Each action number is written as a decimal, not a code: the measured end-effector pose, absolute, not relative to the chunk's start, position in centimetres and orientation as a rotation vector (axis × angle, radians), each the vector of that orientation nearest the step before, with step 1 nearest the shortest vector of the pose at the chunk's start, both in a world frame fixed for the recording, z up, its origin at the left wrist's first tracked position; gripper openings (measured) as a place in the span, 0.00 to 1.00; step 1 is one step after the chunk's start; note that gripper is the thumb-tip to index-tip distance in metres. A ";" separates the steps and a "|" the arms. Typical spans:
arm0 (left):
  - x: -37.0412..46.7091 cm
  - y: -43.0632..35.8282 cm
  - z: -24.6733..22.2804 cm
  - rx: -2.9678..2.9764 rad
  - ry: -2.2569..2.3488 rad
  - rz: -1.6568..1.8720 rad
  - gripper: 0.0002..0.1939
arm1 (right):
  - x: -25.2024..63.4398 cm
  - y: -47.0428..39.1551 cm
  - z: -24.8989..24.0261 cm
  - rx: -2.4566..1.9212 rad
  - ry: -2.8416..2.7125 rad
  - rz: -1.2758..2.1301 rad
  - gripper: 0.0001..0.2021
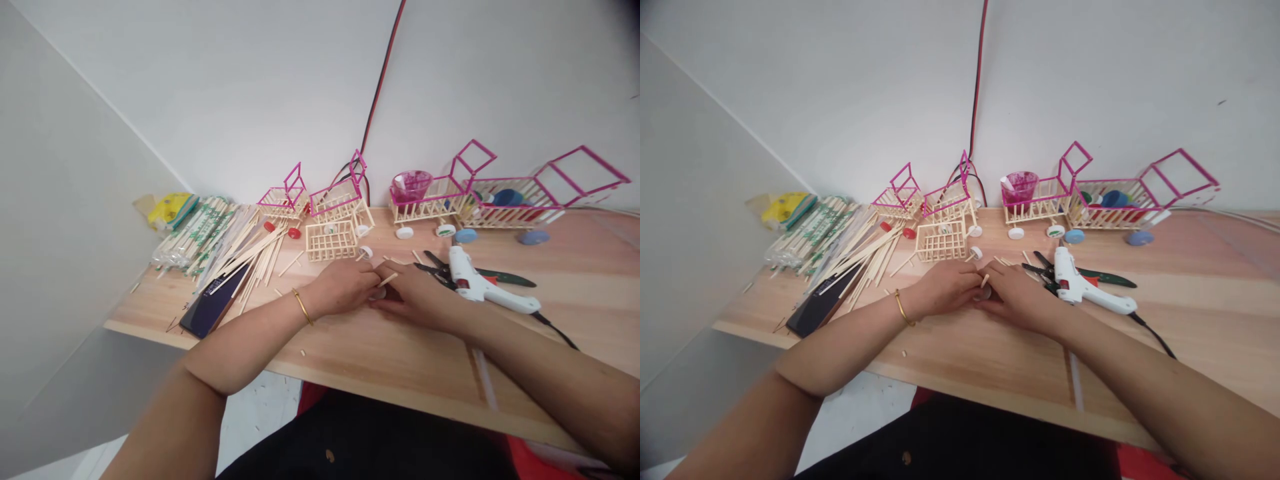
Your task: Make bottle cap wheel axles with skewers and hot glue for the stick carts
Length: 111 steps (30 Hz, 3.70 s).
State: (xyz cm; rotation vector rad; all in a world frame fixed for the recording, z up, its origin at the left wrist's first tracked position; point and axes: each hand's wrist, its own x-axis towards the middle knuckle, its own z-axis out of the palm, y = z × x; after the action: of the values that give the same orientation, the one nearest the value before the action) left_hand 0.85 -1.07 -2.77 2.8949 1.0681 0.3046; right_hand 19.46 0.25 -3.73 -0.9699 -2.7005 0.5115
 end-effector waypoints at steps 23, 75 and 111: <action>0.8 -1.0 -2.8 2.851 1.044 0.344 0.11 | 19.5 0.3 -3.8 -0.964 -2.691 0.529 0.09; 1.0 -0.8 -3.0 2.843 1.007 0.367 0.13 | 19.3 0.2 -3.6 -0.986 -2.726 0.446 0.09; -0.8 -0.9 -1.3 2.505 1.081 0.992 0.12 | 20.3 0.5 -2.1 -0.765 -2.447 0.549 0.17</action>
State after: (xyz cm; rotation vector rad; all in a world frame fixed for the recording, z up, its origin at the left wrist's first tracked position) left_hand -0.80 -0.91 -1.29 2.5045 1.0809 0.9917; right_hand 20.33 0.54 -2.07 -0.7655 -2.4468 0.5492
